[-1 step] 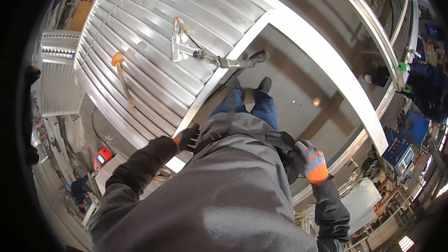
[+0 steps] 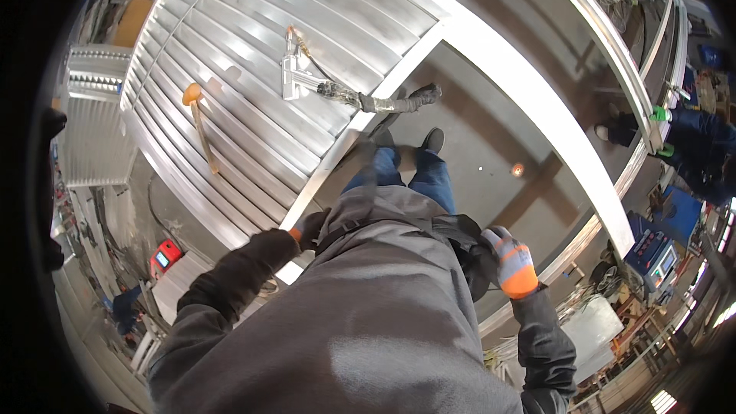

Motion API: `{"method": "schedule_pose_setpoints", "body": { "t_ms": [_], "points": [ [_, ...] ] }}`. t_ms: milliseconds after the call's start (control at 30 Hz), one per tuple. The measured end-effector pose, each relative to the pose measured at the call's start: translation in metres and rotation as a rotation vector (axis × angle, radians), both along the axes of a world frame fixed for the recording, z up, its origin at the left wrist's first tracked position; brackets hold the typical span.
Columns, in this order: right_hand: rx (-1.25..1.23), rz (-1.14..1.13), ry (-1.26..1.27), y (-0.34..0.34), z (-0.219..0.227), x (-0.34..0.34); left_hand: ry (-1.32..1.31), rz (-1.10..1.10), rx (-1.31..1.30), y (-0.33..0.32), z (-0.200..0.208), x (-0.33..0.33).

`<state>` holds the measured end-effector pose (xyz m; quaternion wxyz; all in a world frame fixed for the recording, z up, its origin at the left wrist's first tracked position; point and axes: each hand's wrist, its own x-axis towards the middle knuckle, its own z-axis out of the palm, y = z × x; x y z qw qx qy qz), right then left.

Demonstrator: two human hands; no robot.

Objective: The person welds a metal frame using a handheld welding torch, then uses a hammer to tap the welded area. They handle metal bars and a welding torch while working on a large metal structure in a workshop.

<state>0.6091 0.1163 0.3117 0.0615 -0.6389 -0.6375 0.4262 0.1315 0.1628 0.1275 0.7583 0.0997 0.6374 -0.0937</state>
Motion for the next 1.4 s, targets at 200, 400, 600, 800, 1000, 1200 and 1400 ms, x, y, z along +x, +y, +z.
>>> {"method": "schedule_pose_setpoints", "body": {
  "t_ms": [200,400,600,800,1000,1200,1400],
  "points": [
    [-0.006,0.201,0.06,0.052,-0.009,0.012,0.204,-0.074,0.702,-0.073,-0.029,0.005],
    [-0.084,-0.015,0.084,-0.048,-0.024,0.054,0.358,-0.21,0.617,-0.07,-0.029,-0.012],
    [-0.236,-0.259,0.23,-0.105,-0.055,0.051,0.429,-0.382,0.711,-0.043,-0.053,-0.026],
    [-0.442,-0.173,0.228,-0.06,-0.049,0.061,0.265,-0.72,0.603,-0.001,-0.021,-0.01],
    [-0.661,-0.006,0.209,-0.011,-0.048,0.094,0.191,-0.204,1.157,0.049,0.116,0.075],
    [-0.864,0.277,0.16,0.039,-0.047,0.126,-0.168,-0.255,0.988,0.085,0.136,0.155],
    [-1.162,0.334,0.222,0.171,-0.079,0.142,-0.092,-0.309,0.991,0.078,0.133,0.15]
  ]
}}
